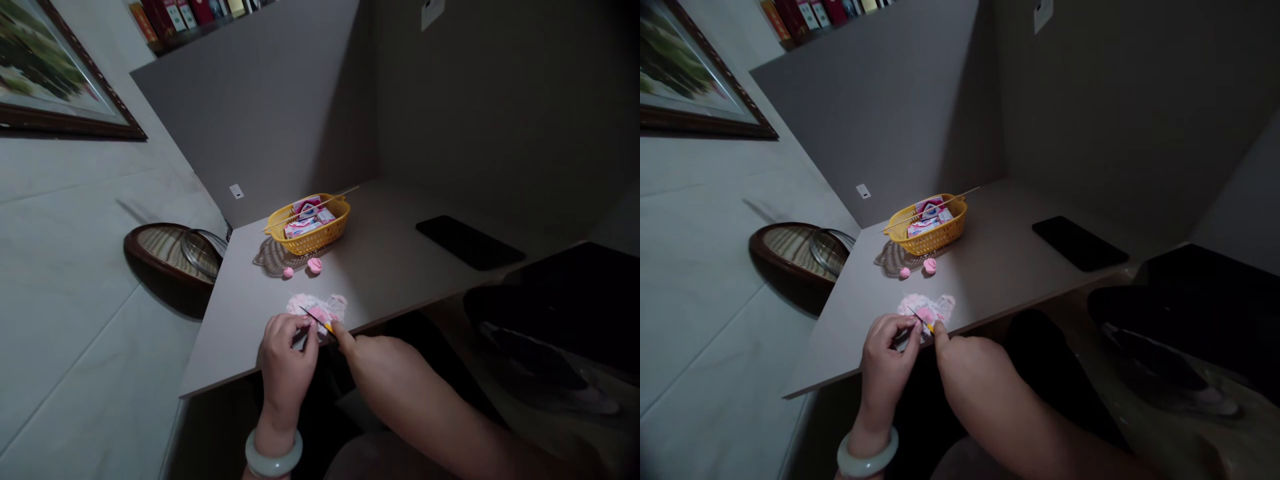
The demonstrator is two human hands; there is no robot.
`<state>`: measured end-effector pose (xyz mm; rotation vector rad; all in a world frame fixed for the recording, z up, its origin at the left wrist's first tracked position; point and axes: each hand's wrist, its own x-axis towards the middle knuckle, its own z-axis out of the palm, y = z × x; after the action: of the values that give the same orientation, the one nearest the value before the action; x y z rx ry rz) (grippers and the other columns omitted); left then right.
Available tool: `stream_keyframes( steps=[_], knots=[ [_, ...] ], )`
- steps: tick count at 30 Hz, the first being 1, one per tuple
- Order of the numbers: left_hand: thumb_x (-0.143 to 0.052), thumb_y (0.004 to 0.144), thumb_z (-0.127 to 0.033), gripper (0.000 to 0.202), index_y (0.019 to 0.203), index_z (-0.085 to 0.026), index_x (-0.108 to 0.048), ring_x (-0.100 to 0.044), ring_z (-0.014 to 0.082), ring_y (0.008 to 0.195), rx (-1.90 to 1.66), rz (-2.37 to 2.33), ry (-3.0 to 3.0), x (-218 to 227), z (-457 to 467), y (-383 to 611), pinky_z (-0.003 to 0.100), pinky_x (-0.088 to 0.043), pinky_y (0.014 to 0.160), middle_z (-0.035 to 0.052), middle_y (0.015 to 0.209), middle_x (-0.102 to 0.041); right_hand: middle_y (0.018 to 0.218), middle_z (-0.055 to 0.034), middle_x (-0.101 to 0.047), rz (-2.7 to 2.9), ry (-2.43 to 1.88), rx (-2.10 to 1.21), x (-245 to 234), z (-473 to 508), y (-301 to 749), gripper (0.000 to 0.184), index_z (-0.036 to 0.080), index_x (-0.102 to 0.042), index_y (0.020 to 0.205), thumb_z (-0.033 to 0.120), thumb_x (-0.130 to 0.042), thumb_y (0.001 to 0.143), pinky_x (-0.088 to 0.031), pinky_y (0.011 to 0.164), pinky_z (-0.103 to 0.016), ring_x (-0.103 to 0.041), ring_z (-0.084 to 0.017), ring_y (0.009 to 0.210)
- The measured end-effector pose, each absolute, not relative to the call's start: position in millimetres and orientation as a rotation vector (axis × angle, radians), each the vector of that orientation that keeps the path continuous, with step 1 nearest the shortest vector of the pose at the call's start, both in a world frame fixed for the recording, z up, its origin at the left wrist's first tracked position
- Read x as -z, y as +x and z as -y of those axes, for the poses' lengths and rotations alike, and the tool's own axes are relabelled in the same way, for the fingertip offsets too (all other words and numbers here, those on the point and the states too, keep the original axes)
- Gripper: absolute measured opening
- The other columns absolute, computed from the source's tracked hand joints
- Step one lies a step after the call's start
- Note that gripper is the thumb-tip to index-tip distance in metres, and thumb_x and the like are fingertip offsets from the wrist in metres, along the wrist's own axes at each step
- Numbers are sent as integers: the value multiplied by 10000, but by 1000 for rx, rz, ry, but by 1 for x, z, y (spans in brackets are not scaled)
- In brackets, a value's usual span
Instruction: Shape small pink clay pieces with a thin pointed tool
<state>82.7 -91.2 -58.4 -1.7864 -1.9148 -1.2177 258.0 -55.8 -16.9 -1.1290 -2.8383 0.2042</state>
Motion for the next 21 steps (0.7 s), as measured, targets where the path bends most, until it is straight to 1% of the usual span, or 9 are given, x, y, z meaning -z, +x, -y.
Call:
stream_keyframes(
  steps=[3,6,8,13,15,21],
  knots=[
    [-640,895,-228,63,835,-207,-643,-630,212,831,1222,1909,-1775,61,91,82,348,-523,762,41,827,-679,860,-103,-767,2868,-1141,-228,16,54,256,634,107,-502,1437,-51,-421,829,-477,504,-265,-726,-212,648],
    [-645,896,-232,60,843,-202,-645,-628,211,821,1226,1905,-1767,62,92,81,344,-517,753,41,819,-679,890,-85,-767,2928,-1186,-294,24,59,269,730,138,-426,1502,-76,-412,804,-500,534,-302,-733,-228,685],
    [-649,896,-237,66,841,-201,-644,-627,210,822,1226,1909,-1768,62,92,82,341,-513,750,41,819,-678,910,-81,-768,2938,-1214,-302,26,61,274,770,154,-400,1520,-97,-398,792,-500,546,-303,-736,-224,703],
    [-653,897,-241,84,828,-196,-638,-624,209,826,1218,1901,-1760,62,91,82,343,-508,761,40,814,-677,842,-98,-766,2876,-1137,-147,16,54,259,630,116,-521,1420,-58,-422,823,-443,484,-248,-723,-200,629],
    [-654,899,-244,82,834,-196,-642,-627,211,835,1218,1897,-1758,62,90,81,346,-511,768,40,823,-682,828,-98,-765,2858,-1096,-117,16,53,256,612,116,-536,1405,-49,-438,824,-431,474,-240,-718,-194,613],
    [-660,898,-247,80,840,-195,-640,-623,210,822,1227,1886,-1778,63,91,81,343,-511,755,39,816,-677,870,-70,-772,2922,-1220,-192,29,62,279,770,162,-430,1510,-98,-442,786,-439,478,-280,-722,-213,629]
  ],
)
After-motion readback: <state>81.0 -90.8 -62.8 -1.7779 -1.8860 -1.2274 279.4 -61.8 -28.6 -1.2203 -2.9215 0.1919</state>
